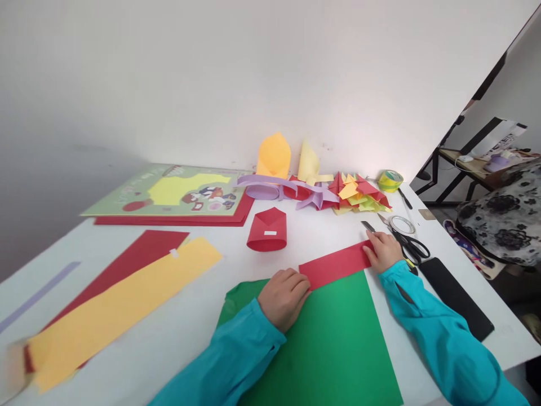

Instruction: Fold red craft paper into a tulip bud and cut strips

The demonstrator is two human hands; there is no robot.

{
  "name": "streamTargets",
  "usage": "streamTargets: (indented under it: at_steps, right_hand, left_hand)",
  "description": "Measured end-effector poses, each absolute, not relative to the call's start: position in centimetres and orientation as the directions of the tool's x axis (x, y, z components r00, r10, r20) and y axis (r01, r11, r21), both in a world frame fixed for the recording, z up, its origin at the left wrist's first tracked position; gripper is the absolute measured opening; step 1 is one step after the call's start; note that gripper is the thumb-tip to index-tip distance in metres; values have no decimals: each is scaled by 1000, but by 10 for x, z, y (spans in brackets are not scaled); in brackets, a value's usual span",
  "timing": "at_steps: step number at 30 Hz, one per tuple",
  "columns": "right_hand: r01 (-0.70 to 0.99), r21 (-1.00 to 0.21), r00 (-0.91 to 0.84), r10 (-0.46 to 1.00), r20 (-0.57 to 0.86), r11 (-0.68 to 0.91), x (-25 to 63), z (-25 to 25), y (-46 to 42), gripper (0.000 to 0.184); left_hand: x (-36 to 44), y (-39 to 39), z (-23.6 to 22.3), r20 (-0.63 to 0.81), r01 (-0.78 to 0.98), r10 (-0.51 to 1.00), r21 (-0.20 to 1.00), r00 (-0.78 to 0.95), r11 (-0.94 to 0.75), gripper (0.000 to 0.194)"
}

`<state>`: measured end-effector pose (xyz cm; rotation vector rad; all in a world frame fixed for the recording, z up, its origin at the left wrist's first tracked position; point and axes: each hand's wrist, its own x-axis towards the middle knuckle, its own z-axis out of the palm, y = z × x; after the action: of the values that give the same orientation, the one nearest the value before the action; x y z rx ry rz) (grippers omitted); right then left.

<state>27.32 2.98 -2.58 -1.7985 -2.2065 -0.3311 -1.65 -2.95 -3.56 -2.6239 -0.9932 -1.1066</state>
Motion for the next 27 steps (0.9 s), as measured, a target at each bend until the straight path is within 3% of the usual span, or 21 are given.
streamTargets:
  at_steps: [3, 9, 17, 21, 24, 27]
  right_hand:
    - [973, -84, -173, 921, 349, 214, 269, -23, 39, 18]
    - [964, -155, -109, 853, 510, 216, 271, -12, 42, 32]
    - [942, -159, -197, 870, 452, 296, 265, -19, 34, 15]
    - [935, -241, -83, 824, 560, 259, 269, -10, 28, 24]
    - [876, -396, 62, 750, 659, 275, 264, 1, 18, 26]
    - [671, -610, 86, 772, 629, 422, 252, 9, 6, 21]
  left_hand:
    - [-18, -30, -37, 678, 630, 526, 119, 513, -767, 15]
    - [-20, -30, -40, 674, 630, 526, 114, 519, -768, 18]
    - [-22, -27, -49, 678, 616, 528, 138, 512, -775, 19]
    - [-24, -26, -47, 678, 597, 540, 183, 498, -781, 20]
    - [-25, -26, -44, 676, 534, 595, 338, 435, -775, 17]
    - [-25, -28, -40, 547, 403, 784, 674, 292, -620, 17]
